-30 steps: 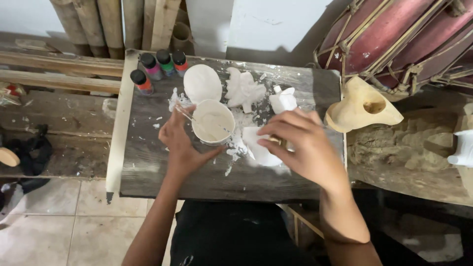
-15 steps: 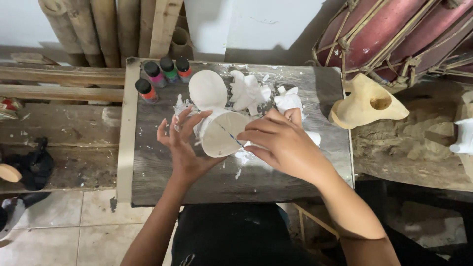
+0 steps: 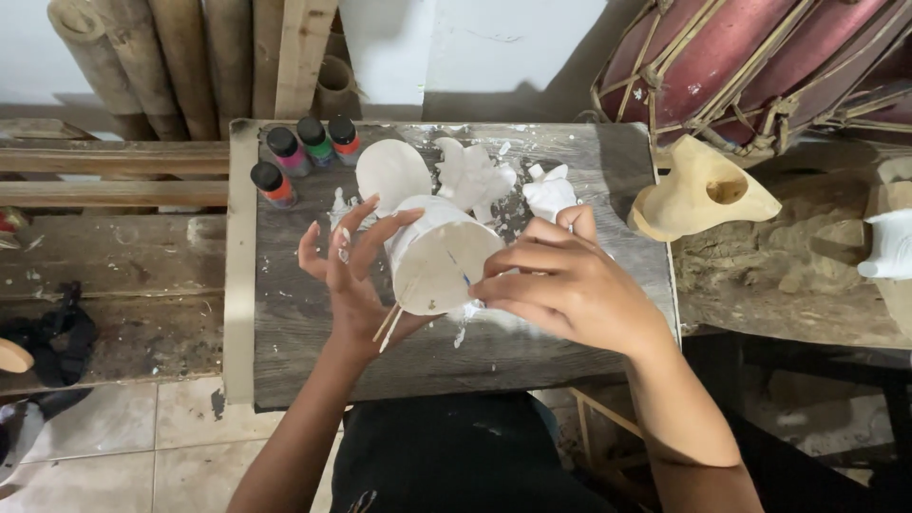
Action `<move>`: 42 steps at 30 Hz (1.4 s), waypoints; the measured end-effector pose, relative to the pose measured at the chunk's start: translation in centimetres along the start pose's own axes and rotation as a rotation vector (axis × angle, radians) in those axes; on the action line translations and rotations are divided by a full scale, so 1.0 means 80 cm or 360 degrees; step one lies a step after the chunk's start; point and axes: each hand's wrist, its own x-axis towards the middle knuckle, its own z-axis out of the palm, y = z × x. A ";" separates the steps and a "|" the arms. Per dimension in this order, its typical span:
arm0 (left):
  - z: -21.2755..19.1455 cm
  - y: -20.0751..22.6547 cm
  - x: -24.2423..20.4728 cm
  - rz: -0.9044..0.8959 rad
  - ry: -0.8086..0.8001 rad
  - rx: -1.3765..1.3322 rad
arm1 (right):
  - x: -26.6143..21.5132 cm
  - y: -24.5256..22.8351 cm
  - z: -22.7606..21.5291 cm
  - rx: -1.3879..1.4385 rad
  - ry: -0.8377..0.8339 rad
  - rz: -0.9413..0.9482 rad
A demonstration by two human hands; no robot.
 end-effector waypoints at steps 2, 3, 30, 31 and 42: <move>-0.001 0.005 0.004 0.0015 0.0000 0.0016 | 0.001 -0.003 -0.002 0.0027 0.0045 0.0013; -0.002 0.008 0.006 0.0029 0.0000 0.0032 | 0.001 -0.004 -0.003 0.0053 0.0089 0.0025; 0.008 0.013 -0.051 -0.0256 -0.0003 0.0104 | -0.102 0.064 -0.018 0.1049 0.1222 0.0759; 0.011 0.008 -0.055 -0.0260 0.0003 0.0108 | -0.106 0.073 -0.015 0.1052 0.1214 0.0757; 0.032 -0.008 -0.090 -0.0498 0.0097 -0.0036 | -0.108 0.091 -0.021 0.0848 0.0938 0.0679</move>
